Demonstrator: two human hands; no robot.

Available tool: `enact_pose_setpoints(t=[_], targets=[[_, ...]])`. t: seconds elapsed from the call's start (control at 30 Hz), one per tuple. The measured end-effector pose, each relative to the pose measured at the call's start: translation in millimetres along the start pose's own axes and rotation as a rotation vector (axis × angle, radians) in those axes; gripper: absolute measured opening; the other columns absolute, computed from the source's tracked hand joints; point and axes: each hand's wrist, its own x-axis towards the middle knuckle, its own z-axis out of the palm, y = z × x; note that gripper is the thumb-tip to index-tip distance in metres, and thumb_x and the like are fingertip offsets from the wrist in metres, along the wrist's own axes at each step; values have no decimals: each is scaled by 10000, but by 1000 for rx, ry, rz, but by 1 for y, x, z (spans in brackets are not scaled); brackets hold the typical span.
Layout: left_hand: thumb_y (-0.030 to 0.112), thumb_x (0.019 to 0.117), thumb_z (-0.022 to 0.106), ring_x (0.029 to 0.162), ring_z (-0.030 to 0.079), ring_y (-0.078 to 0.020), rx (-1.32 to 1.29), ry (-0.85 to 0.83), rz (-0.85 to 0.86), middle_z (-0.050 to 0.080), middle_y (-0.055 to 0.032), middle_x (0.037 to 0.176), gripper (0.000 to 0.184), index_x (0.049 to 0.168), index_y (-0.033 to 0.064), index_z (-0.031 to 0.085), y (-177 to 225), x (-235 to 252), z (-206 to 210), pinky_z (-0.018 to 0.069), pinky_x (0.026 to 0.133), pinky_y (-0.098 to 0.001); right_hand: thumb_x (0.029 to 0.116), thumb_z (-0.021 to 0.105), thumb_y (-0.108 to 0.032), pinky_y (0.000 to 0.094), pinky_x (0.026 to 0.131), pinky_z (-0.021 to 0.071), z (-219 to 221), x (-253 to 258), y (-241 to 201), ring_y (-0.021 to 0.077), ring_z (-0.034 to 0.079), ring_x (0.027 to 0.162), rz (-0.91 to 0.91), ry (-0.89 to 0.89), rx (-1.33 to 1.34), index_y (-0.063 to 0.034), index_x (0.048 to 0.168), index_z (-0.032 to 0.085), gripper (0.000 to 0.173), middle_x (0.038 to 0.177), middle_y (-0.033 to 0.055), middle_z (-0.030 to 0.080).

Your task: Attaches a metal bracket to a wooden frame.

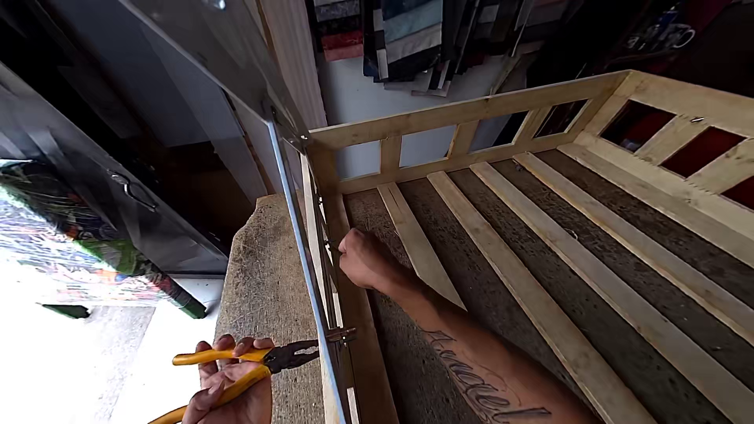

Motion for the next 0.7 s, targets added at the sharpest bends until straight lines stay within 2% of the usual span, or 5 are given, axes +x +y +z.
enact_pose_setpoints(t=[0.2,0.37,0.57,0.63,0.7], targets=[[50,791,713,1026,685,-341,-67,-5,-16,683,-135,1128,461,1241,117,642,-2,0,-6,547,945,-559,972,592,-162,481,777,574,-2,3,-17,272,701,907,40,-4,-52,-57,1005,722,170,959,135,705],[22,790,684,1009,689,-348,-97,35,-3,685,-129,1099,499,1268,139,602,-3,-5,-6,549,935,-573,971,598,-148,493,744,564,-9,6,-37,293,686,866,40,-38,-146,-40,903,673,148,921,152,679],[30,780,679,948,700,-345,-104,89,31,682,-138,1062,479,1241,141,607,-6,-6,0,568,892,-570,988,536,-145,289,464,466,-25,41,-52,139,556,474,148,-231,-87,-35,941,622,147,649,80,611],[26,778,682,956,698,-346,-110,90,38,680,-144,1069,483,1243,135,607,-7,-5,-1,569,888,-565,961,571,-123,367,529,522,-16,33,-54,194,610,564,99,-162,-141,-26,882,624,136,726,112,628],[22,774,685,954,702,-345,-115,100,37,687,-142,1072,494,1249,137,610,-7,-7,-1,571,882,-567,967,577,-114,498,681,557,10,12,-38,304,675,783,44,3,-72,-7,901,643,143,870,173,662]])
